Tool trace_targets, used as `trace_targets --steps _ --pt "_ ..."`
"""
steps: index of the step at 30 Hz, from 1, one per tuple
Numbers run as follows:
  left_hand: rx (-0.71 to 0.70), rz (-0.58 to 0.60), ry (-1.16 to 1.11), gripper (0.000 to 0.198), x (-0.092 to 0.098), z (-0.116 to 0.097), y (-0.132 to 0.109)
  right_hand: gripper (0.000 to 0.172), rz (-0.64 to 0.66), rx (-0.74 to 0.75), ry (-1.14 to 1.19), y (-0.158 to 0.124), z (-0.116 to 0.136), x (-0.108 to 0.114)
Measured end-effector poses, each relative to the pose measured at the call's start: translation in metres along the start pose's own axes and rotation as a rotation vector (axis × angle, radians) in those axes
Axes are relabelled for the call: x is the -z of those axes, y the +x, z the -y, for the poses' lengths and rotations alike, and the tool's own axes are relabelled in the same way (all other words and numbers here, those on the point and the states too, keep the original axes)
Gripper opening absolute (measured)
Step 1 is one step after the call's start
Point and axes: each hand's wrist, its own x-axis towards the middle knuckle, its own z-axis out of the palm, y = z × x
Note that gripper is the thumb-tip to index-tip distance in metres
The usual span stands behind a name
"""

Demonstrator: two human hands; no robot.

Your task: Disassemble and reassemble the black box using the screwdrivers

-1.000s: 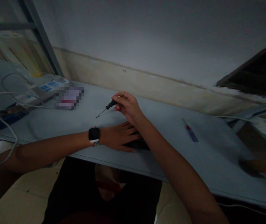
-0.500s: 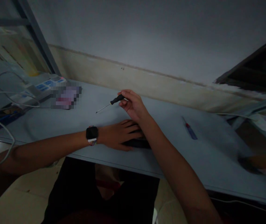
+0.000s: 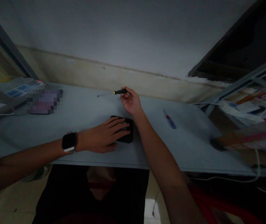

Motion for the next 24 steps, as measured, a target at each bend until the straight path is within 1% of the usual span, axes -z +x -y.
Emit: trace_targets --steps 1,3,5,6,8,10,13,15,16,20,24 --pt "0.001 0.001 -0.038 0.061 0.002 -0.016 0.003 0.014 -0.014 0.019 0.009 0.003 0.002 0.007" --pt "0.002 -0.013 -0.209 0.063 0.002 -0.051 0.009 0.014 -0.024 0.046 0.015 0.007 0.005 0.02" --pt "0.059 -0.015 -0.483 0.078 -0.005 -0.087 0.016 0.019 -0.022 0.07 0.012 0.011 0.007 0.031" --pt "0.096 -0.015 -0.635 0.092 -0.012 -0.103 0.019 0.023 -0.019 0.083 0.011 0.013 0.007 0.035" --pt "0.167 -0.031 -0.871 0.112 -0.027 -0.129 0.026 0.026 -0.01 0.102 0.008 0.016 0.007 0.041" --pt "0.28 -0.093 -1.024 0.114 -0.041 -0.147 0.032 0.027 -0.003 0.109 0.008 0.017 0.006 0.044" --pt "0.476 -0.257 -1.215 0.105 -0.057 -0.165 0.04 0.027 -0.002 0.112 0.017 0.017 0.004 0.047" --pt "0.551 -0.324 -1.326 0.104 -0.063 -0.173 0.044 0.026 -0.012 0.115 0.029 0.016 0.003 0.047" --pt "0.578 -0.339 -1.377 0.104 -0.066 -0.176 0.046 0.025 -0.019 0.117 0.036 0.016 0.003 0.047" --pt "0.598 -0.422 -1.551 0.101 -0.073 -0.178 0.057 0.024 -0.049 0.115 0.062 0.014 0.003 0.045" --pt "0.521 -0.541 -1.661 0.091 -0.074 -0.177 0.066 0.023 -0.064 0.115 0.082 0.012 0.001 0.044"
